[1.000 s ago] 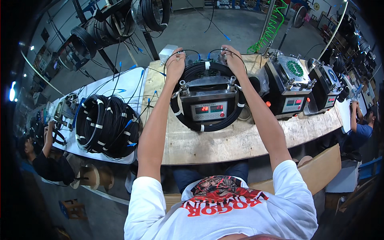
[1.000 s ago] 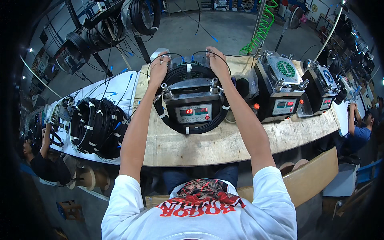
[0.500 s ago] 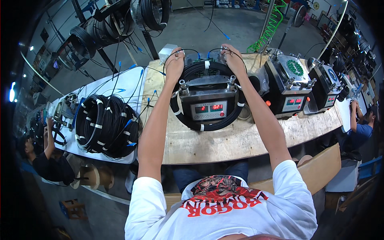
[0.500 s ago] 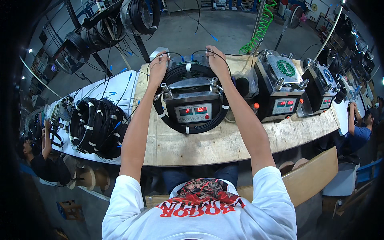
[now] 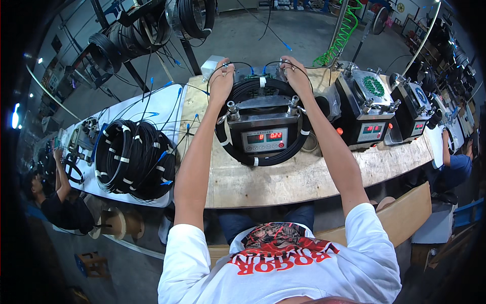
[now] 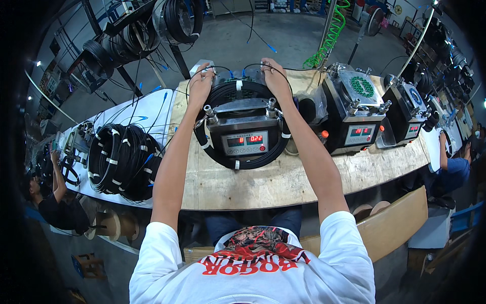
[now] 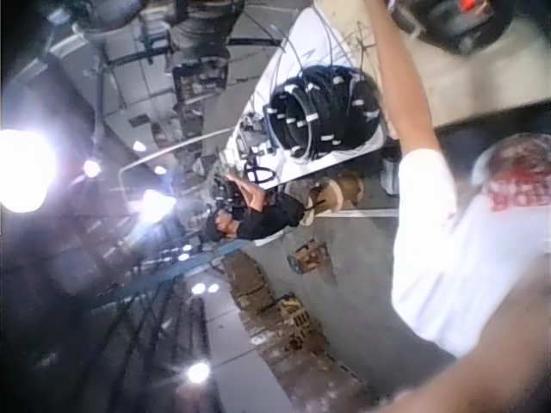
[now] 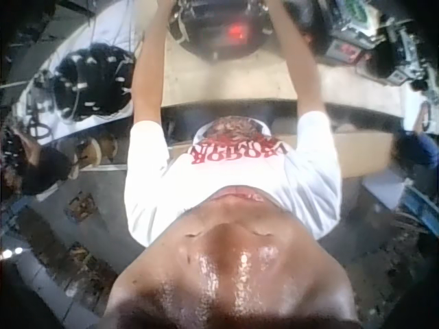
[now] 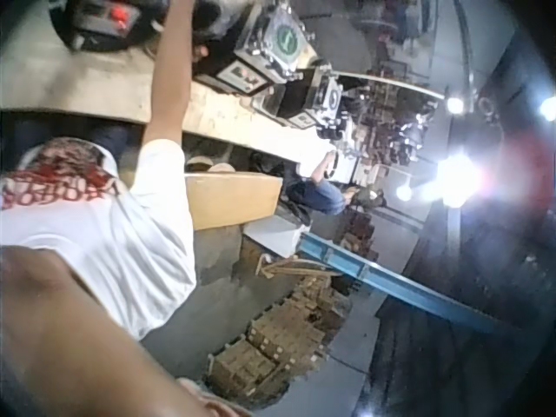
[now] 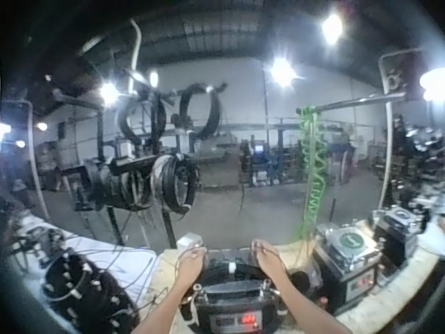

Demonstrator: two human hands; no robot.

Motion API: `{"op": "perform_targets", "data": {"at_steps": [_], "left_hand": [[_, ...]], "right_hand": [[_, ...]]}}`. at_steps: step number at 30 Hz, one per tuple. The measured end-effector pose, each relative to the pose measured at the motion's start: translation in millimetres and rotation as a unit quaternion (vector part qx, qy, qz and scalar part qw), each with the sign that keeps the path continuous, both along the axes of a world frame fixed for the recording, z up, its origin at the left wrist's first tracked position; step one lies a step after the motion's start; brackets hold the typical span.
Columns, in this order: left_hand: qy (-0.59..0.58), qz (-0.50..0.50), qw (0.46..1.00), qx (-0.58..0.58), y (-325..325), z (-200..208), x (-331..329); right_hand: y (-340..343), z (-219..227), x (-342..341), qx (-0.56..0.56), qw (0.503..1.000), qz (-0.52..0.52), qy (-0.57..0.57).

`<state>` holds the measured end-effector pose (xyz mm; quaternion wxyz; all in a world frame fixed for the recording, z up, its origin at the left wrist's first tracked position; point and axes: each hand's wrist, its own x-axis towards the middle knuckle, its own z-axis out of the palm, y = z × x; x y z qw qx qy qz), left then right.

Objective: The person places a coil of fiber optic cable onto a machine, inserts the connectors into a polishing plate, and operates the control panel. They then remove the connectors, spray the machine with an air nozzle, and replace the metal plate.

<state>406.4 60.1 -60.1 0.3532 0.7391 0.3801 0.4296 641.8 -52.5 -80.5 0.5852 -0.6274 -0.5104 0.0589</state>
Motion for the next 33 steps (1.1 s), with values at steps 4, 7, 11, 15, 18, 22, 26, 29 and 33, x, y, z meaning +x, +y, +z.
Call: {"op": "perform_targets", "data": {"at_steps": [4, 7, 11, 15, 18, 22, 26, 29, 33], "left_hand": [[-0.02, -0.002, 1.0, 0.007, 1.2, -1.3, -1.4], [-0.015, 0.006, 1.0, 0.01, -1.6, 0.7, -0.9], [-0.016, 0.001, 1.0, -0.009, -2.7, 2.5, -1.2], [-0.003, -0.01, 0.999, 0.043, -4.1, 1.5, 0.1], [-0.006, -0.011, 0.999, 0.05, 0.1, -1.1, -2.2], [-0.007, -0.013, 0.999, 0.028, -0.7, 1.1, -0.1], [-0.004, 0.005, 1.0, 0.018, -0.5, 0.0, -2.2], [-0.001, 0.012, 0.999, 0.045, 1.6, -2.5, -1.9], [0.01, 0.011, 1.0, 0.011, -5.8, 5.3, 0.2]], "right_hand": [[-1.0, 2.8, -4.2, -0.005, 1.0, -0.001, 0.002], [-1.1, 3.4, -4.4, 0.003, 1.0, 0.002, 0.004], [0.1, 1.8, -3.7, -0.006, 1.0, 0.003, 0.018], [2.7, -2.8, 0.9, 0.005, 1.0, 0.005, 0.011], [4.6, -2.3, -2.2, 0.003, 1.0, 0.009, 0.025], [4.1, -2.3, 1.2, 0.0, 1.0, 0.006, 0.016], [1.5, 0.6, -3.6, -0.003, 1.0, -0.007, -0.006], [2.4, -0.8, -2.8, 0.006, 1.0, -0.01, -0.018], [3.0, -4.0, 1.9, 0.017, 0.999, -0.014, -0.026]]}}
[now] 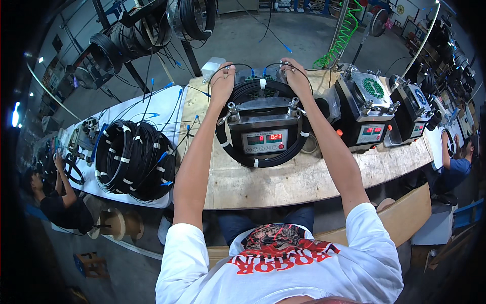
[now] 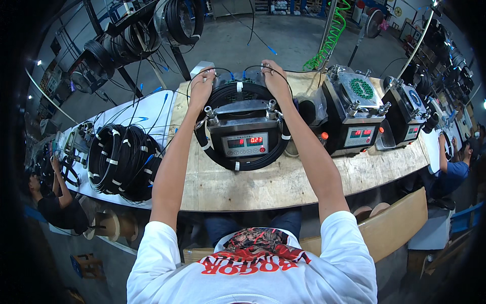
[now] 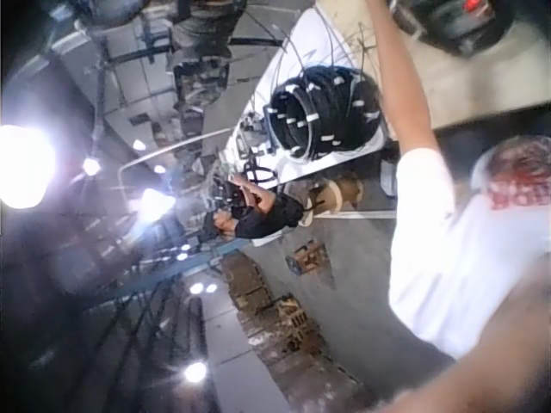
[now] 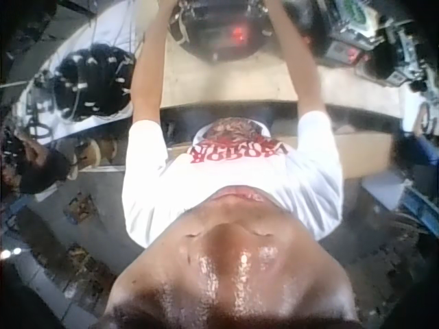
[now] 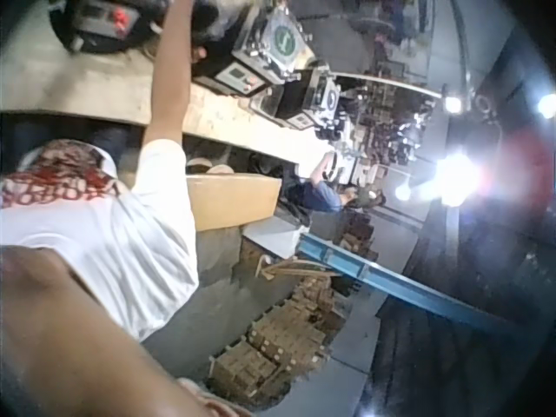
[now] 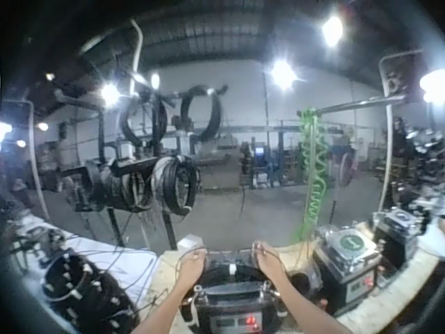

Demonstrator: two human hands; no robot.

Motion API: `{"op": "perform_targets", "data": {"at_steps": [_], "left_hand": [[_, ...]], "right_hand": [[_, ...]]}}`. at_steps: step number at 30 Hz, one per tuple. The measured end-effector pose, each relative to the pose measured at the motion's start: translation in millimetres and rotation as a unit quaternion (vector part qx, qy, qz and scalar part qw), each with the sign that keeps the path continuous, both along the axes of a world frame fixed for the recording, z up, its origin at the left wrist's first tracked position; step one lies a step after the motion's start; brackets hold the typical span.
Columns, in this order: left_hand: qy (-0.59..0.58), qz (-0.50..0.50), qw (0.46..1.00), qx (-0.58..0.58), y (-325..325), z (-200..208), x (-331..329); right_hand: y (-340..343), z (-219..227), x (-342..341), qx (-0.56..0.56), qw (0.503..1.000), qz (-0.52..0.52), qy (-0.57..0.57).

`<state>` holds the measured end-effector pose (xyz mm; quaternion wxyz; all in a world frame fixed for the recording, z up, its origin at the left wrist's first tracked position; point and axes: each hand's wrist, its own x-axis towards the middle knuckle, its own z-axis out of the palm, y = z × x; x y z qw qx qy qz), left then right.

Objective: The person places a coil of fiber optic cable onto a machine, inserts the connectors into a polishing plate, and operates the control panel. They then remove the connectors, spray the machine with an air nozzle, and replace the metal plate.

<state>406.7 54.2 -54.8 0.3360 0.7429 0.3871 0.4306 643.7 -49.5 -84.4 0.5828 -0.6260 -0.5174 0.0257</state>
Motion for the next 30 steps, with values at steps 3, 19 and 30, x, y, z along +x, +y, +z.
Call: {"op": "perform_targets", "data": {"at_steps": [3, 19, 30], "left_hand": [[0.003, -0.009, 1.0, 0.013, -2.9, 1.4, -1.2], [-0.016, -0.014, 0.997, -0.074, 7.4, -2.5, -3.2], [-0.041, -0.026, 0.999, -0.022, 4.7, -5.0, -5.1]], "right_hand": [[0.4, 0.3, 2.1, -0.031, 0.999, 0.001, 0.037], [1.1, 0.4, -4.0, -0.005, 0.999, -0.008, 0.041], [-7.1, 10.6, -15.1, -0.046, 0.997, -0.049, 0.042]]}}
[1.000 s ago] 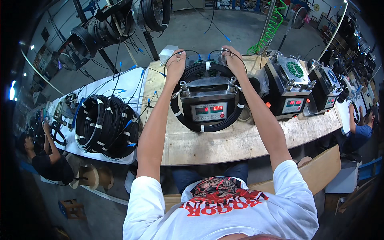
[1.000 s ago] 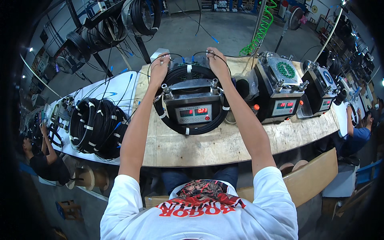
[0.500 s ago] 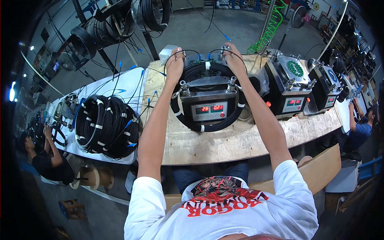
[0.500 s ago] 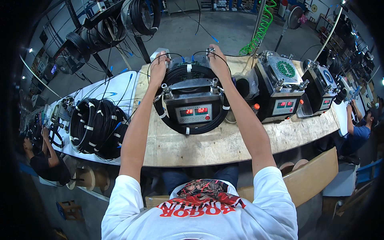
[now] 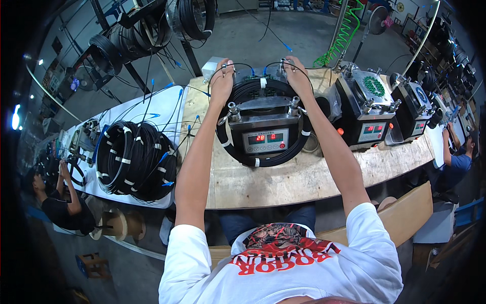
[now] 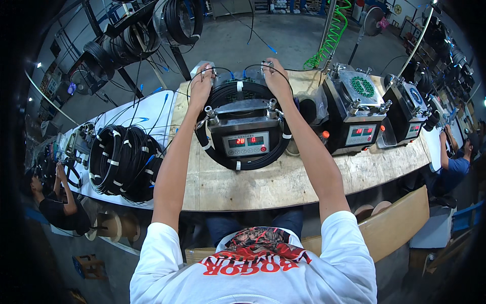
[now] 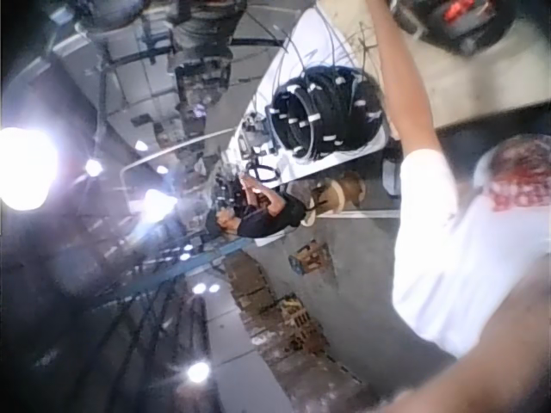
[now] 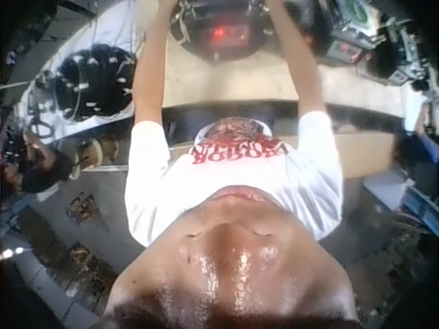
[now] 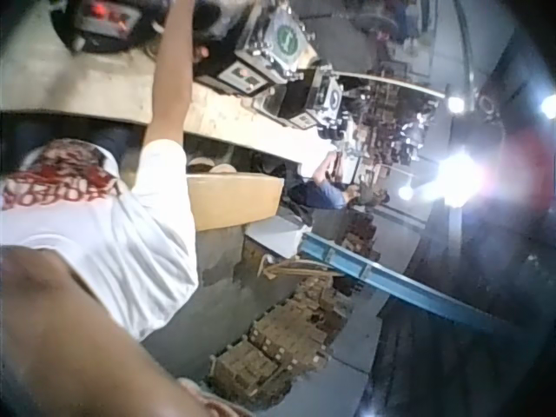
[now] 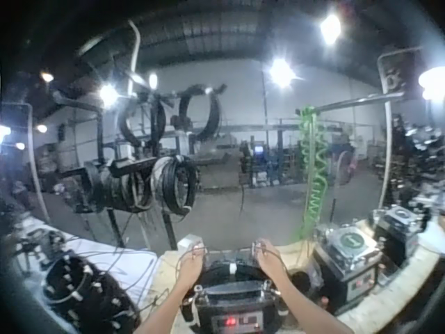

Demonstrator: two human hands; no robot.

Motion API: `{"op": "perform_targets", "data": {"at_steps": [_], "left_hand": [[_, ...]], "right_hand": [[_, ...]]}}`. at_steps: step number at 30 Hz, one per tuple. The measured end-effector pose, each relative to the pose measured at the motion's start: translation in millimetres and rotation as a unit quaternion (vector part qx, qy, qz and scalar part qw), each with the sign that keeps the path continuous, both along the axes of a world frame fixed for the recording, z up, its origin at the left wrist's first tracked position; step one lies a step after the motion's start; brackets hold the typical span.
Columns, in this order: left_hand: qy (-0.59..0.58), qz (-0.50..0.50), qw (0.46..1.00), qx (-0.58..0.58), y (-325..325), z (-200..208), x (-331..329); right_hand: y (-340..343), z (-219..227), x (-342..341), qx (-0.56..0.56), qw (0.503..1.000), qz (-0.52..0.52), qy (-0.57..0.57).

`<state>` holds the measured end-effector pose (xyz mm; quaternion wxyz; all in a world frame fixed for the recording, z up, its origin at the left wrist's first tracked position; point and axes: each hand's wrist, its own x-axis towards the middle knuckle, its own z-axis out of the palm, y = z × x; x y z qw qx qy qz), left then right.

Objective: The person places a coil of fiber optic cable onto a machine, inserts the connectors into a polishing plate, and operates the control panel. They then remove the connectors, spray the machine with an air nozzle, and replace the metal plate.

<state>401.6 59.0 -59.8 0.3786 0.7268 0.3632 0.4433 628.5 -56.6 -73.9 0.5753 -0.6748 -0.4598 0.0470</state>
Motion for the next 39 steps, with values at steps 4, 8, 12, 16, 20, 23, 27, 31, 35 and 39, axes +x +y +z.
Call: {"op": "perform_targets", "data": {"at_steps": [4, 8, 12, 16, 20, 23, 27, 31, 35, 39], "left_hand": [[-0.045, 0.01, 0.998, -0.051, -8.5, 5.2, 3.6], [-0.059, 0.017, 0.997, -0.055, -11.0, 7.9, 5.0], [-0.051, 0.012, 0.996, -0.075, -5.6, 4.3, 3.6], [-0.02, 0.013, 0.999, -0.03, 13.7, -8.1, 2.4], [-0.052, -0.005, 0.995, -0.082, -1.1, -0.3, 6.1], [-0.061, -0.003, 0.994, -0.094, -0.4, -0.7, 4.7], [-0.04, 0.024, 0.994, -0.104, 1.8, -0.2, -2.3], [-0.016, 0.05, 0.99, -0.13, -1.8, 2.8, 2.7], [-0.034, 0.03, 0.991, -0.124, -2.0, 3.9, 1.2], [-0.044, 0.018, 0.989, -0.138, -2.3, 4.9, 0.9]], "right_hand": [[4.5, -6.9, 9.5, 0.007, 1.0, -0.01, -0.022], [8.8, -12.1, 15.2, 0.044, 0.998, 0.035, -0.003], [6.5, -9.1, 10.7, 0.045, 0.998, 0.033, 0.005], [4.1, -3.2, 2.7, 0.039, 0.999, 0.014, -0.008], [1.2, -3.2, 7.7, 0.01, 1.0, -0.012, -0.005], [0.5, -1.1, 6.6, -0.031, 0.999, -0.027, 0.002], [-1.8, 6.7, -4.7, -0.016, 1.0, -0.01, -0.004], [2.8, -3.2, 9.0, 0.027, 0.999, 0.024, -0.005], [3.5, -4.4, 8.2, 0.038, 0.999, 0.033, 0.006], [1.6, 1.3, 2.6, -0.004, 1.0, -0.004, 0.017]]}}
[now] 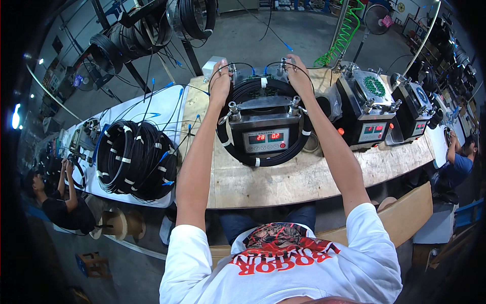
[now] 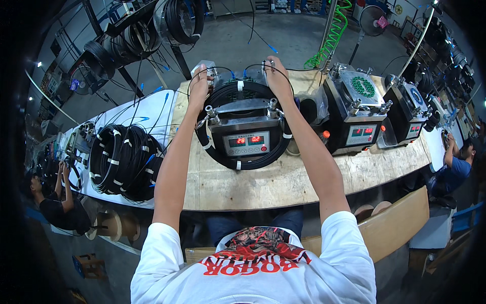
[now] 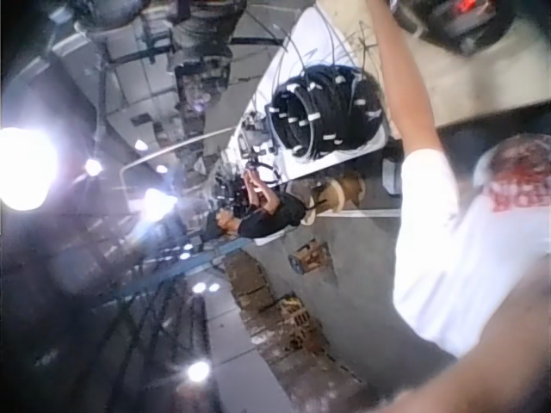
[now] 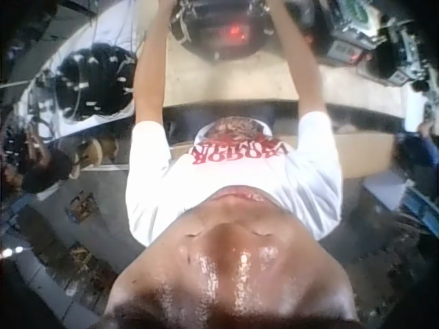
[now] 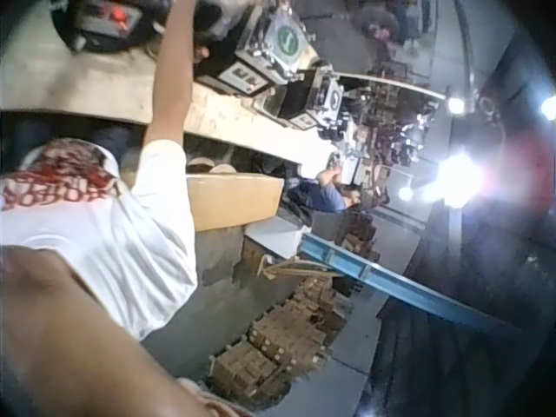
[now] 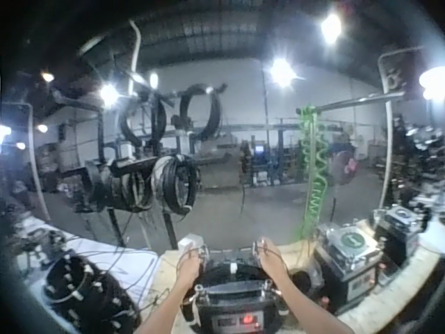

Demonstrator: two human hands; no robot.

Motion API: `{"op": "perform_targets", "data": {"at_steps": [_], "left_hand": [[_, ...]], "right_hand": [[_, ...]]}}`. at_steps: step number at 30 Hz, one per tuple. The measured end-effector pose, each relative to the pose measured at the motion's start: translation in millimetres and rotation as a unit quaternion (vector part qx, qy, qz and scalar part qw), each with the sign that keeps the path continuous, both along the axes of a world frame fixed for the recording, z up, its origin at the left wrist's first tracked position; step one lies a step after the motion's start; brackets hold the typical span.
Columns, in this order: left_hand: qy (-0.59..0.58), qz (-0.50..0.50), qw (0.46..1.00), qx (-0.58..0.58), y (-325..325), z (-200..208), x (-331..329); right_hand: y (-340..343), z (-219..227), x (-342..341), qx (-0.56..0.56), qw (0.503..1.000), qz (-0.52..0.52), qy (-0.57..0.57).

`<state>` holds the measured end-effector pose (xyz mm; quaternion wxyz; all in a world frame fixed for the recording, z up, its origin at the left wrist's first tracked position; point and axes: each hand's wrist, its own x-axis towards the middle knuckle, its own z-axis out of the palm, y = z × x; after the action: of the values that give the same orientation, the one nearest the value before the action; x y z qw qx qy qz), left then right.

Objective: The person places a coil of fiber optic cable onto a machine, inserts the connectors into a polishing plate, and operates the control panel. They then remove the connectors, spray the machine with an air nozzle, and replace the metal plate.

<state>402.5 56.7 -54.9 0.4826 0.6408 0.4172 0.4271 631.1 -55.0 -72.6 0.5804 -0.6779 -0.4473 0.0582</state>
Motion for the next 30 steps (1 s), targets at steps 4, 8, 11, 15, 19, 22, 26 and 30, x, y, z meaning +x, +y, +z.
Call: {"op": "perform_targets", "data": {"at_steps": [4, 8, 11, 15, 19, 22, 26, 30], "left_hand": [[0.002, -0.003, 1.0, -0.005, -2.7, 1.9, 1.0], [0.021, 0.013, 0.999, 0.025, 4.5, -4.4, -2.0], [0.008, 0.011, 1.0, 0.011, -0.3, -1.2, 0.9], [0.014, 0.02, 1.0, -0.017, -7.1, 4.3, -1.6], [-0.024, -0.005, 1.0, 0.006, 2.7, -4.5, 1.2], [-0.013, -0.006, 0.999, 0.03, 7.2, -9.1, 0.7], [-0.022, -0.021, 0.999, 0.013, 4.4, -6.3, -0.1], [-0.024, 0.002, 1.0, 0.008, -4.3, -0.3, -2.2]], "right_hand": [[-1.9, -1.0, 1.8, -0.001, 0.999, -0.027, -0.022], [0.3, -0.2, 1.0, -0.016, 1.0, -0.023, -0.014], [3.2, -4.5, 8.7, 0.012, 1.0, 0.01, -0.017], [-1.2, -2.5, 2.8, 0.048, 0.998, 0.046, -0.011], [-0.9, 0.7, 0.7, 0.029, 0.999, 0.014, -0.003], [-3.3, 3.3, -1.4, 0.009, 1.0, -0.012, -0.01], [-5.1, 4.3, -2.4, -0.029, 0.999, -0.043, -0.011], [-4.5, 3.4, -1.5, -0.004, 0.998, -0.033, -0.049]]}}
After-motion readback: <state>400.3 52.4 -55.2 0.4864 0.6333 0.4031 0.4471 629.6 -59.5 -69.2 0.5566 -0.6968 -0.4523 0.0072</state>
